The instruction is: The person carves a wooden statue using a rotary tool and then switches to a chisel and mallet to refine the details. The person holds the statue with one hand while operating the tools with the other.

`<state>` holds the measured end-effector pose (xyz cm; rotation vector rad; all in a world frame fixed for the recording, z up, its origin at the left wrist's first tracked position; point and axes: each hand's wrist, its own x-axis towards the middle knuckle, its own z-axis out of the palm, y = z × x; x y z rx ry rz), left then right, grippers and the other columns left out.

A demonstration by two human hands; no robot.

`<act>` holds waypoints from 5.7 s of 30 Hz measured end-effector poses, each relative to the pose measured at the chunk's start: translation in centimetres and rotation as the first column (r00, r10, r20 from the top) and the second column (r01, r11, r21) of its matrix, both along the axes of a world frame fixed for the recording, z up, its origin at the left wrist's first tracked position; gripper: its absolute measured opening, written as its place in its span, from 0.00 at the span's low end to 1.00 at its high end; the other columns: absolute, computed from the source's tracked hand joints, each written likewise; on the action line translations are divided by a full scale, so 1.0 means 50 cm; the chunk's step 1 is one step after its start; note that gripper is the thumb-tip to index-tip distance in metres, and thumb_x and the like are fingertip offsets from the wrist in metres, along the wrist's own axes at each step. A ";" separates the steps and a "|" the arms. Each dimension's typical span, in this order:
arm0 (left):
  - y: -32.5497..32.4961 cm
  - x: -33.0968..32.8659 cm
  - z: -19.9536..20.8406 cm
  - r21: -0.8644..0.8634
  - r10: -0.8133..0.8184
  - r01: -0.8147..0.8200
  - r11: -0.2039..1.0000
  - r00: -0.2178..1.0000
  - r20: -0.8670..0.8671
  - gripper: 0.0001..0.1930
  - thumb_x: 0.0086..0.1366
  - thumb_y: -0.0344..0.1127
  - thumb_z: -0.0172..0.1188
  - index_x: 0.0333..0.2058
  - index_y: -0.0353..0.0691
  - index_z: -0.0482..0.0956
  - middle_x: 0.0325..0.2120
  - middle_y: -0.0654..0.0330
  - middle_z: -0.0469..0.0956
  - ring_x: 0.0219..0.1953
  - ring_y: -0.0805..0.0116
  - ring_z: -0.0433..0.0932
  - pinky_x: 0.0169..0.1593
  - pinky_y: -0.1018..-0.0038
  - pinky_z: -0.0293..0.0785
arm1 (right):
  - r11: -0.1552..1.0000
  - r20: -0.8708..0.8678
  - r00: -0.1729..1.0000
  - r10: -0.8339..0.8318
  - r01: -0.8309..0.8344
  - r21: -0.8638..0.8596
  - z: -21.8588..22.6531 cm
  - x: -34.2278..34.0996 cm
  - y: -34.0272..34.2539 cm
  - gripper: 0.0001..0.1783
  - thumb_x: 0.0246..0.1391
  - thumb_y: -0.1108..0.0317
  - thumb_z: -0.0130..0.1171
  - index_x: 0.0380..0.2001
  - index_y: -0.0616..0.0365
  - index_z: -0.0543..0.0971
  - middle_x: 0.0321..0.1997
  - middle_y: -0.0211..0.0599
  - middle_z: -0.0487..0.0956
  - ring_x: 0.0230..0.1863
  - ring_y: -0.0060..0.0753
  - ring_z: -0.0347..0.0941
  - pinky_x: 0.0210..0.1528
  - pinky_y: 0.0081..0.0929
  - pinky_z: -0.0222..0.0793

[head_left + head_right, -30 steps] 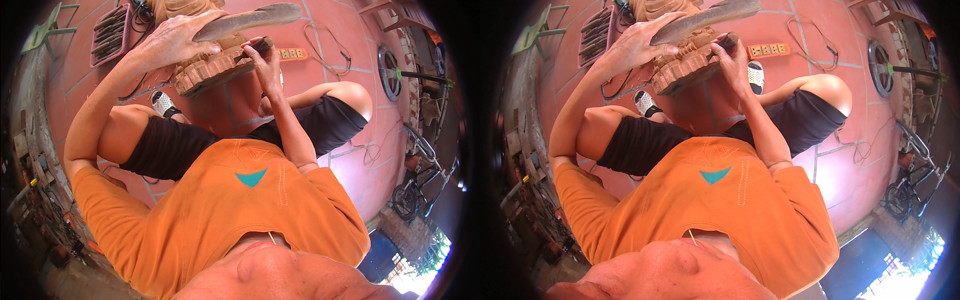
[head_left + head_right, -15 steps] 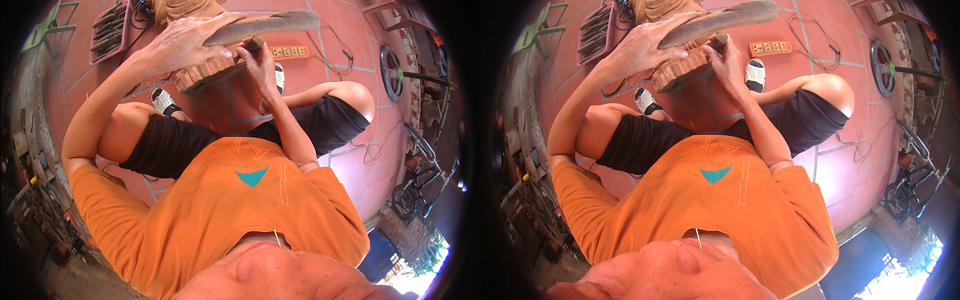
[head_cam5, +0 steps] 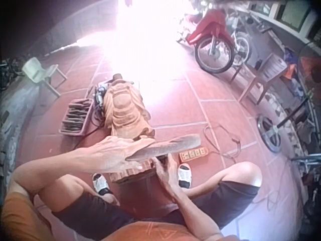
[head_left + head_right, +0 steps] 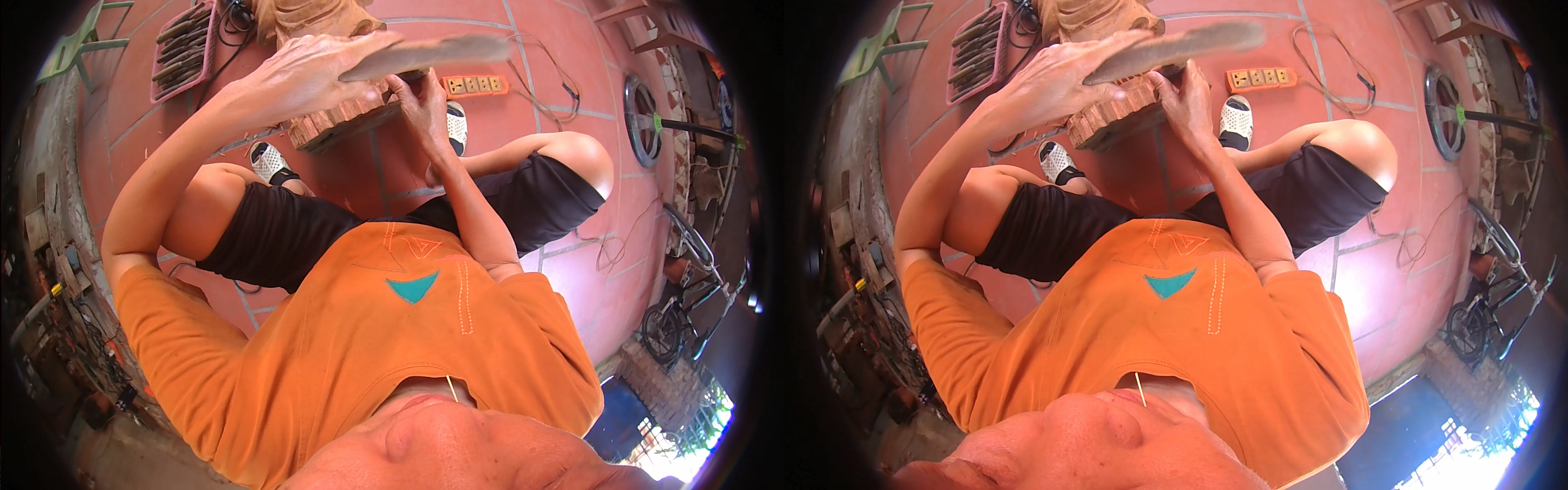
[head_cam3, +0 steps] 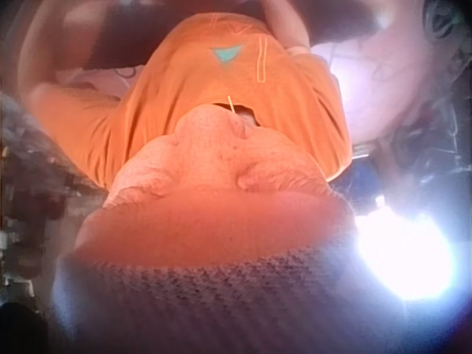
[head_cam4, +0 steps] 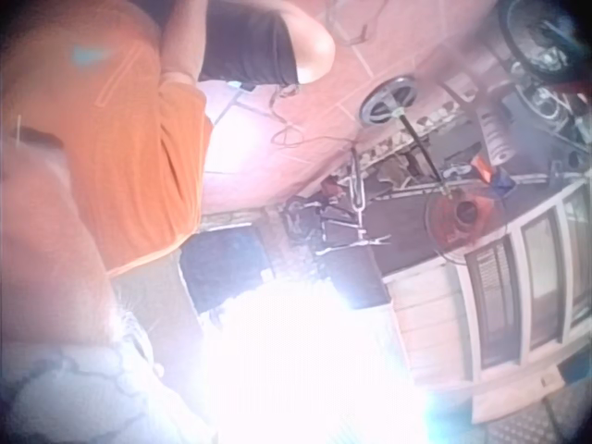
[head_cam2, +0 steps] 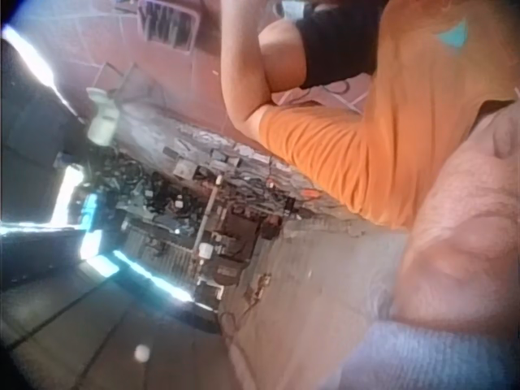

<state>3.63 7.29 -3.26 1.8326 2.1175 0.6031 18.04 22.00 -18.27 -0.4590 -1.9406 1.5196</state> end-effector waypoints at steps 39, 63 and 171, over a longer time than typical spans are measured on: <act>0.015 -0.023 0.007 -0.252 0.024 -0.036 0.967 0.998 -0.053 0.40 0.62 0.50 0.67 0.69 0.48 0.63 0.51 0.42 0.80 0.50 0.43 0.80 0.54 0.53 0.74 | 0.984 0.010 0.997 -0.073 0.073 -0.165 -0.010 -0.011 0.015 0.13 0.64 0.69 0.63 0.47 0.63 0.74 0.40 0.34 0.82 0.42 0.22 0.78 0.41 0.23 0.75; -0.009 -0.031 0.089 -0.151 0.048 -0.035 0.988 0.995 0.084 0.38 0.63 0.45 0.66 0.69 0.44 0.62 0.51 0.37 0.78 0.53 0.38 0.79 0.57 0.52 0.74 | 0.828 0.041 0.998 -0.038 0.055 -0.558 -0.021 -0.016 0.062 0.15 0.67 0.69 0.59 0.52 0.60 0.68 0.42 0.42 0.82 0.48 0.37 0.83 0.52 0.33 0.80; -0.034 -0.027 0.108 -0.232 0.184 -0.152 0.961 0.975 0.124 0.35 0.66 0.50 0.64 0.66 0.42 0.64 0.44 0.36 0.81 0.46 0.39 0.82 0.49 0.54 0.77 | 0.974 0.054 0.977 0.207 -0.201 -0.102 0.020 -0.029 0.014 0.18 0.61 0.71 0.68 0.53 0.58 0.77 0.44 0.28 0.82 0.49 0.22 0.78 0.54 0.24 0.74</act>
